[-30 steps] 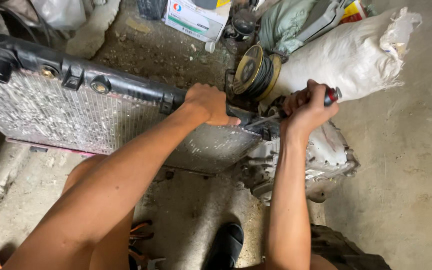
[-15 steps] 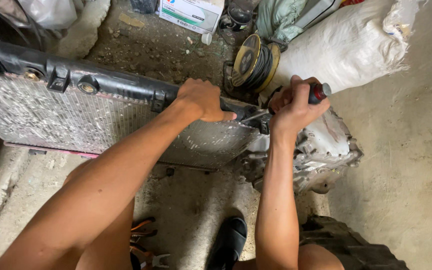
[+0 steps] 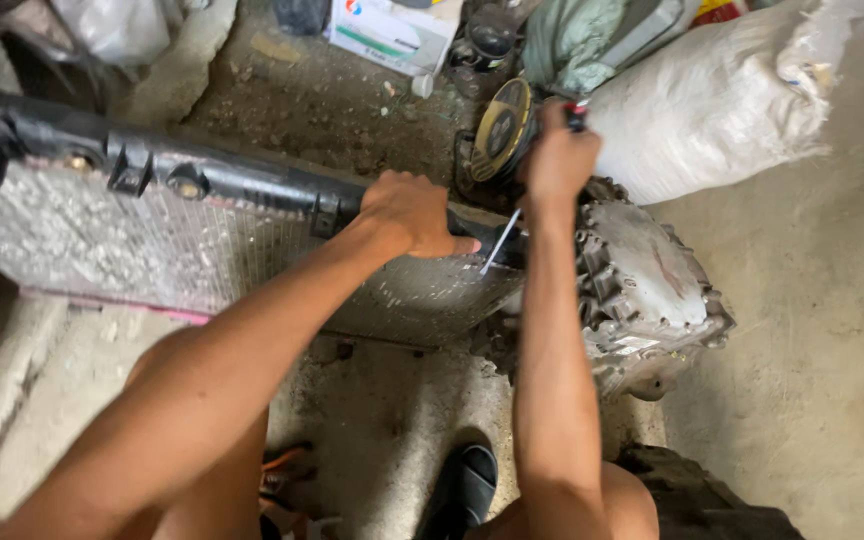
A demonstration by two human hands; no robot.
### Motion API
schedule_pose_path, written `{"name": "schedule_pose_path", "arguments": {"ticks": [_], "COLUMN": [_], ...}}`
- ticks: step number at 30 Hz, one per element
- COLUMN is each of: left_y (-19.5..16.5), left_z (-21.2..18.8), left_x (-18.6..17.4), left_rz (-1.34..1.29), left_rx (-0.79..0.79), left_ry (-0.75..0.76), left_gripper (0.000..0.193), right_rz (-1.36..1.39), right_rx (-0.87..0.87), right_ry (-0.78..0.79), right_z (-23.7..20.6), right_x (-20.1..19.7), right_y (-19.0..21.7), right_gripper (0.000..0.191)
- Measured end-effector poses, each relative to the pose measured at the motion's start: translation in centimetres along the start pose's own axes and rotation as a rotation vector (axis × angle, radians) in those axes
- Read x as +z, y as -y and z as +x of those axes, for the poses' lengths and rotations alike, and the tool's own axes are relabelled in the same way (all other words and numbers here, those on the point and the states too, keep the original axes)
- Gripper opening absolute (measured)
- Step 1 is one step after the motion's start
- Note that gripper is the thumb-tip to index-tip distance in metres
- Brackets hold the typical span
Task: The person uses a screwdriver to pry and scrape along the edge of a car radiator, working to separate or clean the plastic housing from the metal core. The person holds the radiator steady with one hand while applying the tool with the other.
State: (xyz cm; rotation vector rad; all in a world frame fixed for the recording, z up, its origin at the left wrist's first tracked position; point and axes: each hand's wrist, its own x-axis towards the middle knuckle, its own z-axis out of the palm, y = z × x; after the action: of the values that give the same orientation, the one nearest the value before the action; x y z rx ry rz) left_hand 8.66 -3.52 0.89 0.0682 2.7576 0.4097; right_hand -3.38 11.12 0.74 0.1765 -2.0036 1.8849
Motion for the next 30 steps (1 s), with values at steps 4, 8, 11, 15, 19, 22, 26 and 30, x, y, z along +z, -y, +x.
{"name": "schedule_pose_path", "arguments": {"ticks": [4, 8, 11, 15, 19, 22, 26, 30], "left_y": [-0.1, 0.0, 0.1, 0.1, 0.0, 0.0, 0.1, 0.1], "left_z": [-0.3, -0.5, -0.3, 0.0, 0.0, 0.1, 0.4, 0.5], "left_x": [-0.8, -0.8, -0.5, -0.2, 0.0, 0.1, 0.2, 0.6], "left_rz": [0.044, 0.031, 0.032, 0.011, 0.013, 0.026, 0.03, 0.031], "left_rx": [0.011, 0.007, 0.022, 0.012, 0.019, 0.018, 0.018, 0.025], "left_ry": [-0.011, 0.02, -0.017, -0.007, -0.034, -0.017, -0.016, -0.005], "left_gripper": [0.089, 0.089, 0.089, 0.087, 0.087, 0.086, 0.087, 0.087], "right_rz": [0.064, 0.28, 0.419, 0.463, 0.488, 0.484, 0.347, 0.194], "right_rx": [0.01, -0.007, -0.105, -0.216, -0.223, -0.245, -0.214, -0.115], "right_ry": [0.068, 0.022, -0.013, -0.004, -0.015, 0.033, -0.04, -0.068], "right_z": [-3.0, -6.1, -7.7, -8.9, -9.2, -8.9, -7.0, -3.2], "right_x": [-0.2, -2.9, -4.5, -5.2, -5.5, -5.8, -5.7, -4.1], "right_y": [1.1, 4.1, 5.7, 6.0, 5.6, 5.2, 4.6, 3.8], "right_gripper": [0.025, 0.023, 0.027, 0.028, 0.028, 0.031, 0.028, 0.019]}}
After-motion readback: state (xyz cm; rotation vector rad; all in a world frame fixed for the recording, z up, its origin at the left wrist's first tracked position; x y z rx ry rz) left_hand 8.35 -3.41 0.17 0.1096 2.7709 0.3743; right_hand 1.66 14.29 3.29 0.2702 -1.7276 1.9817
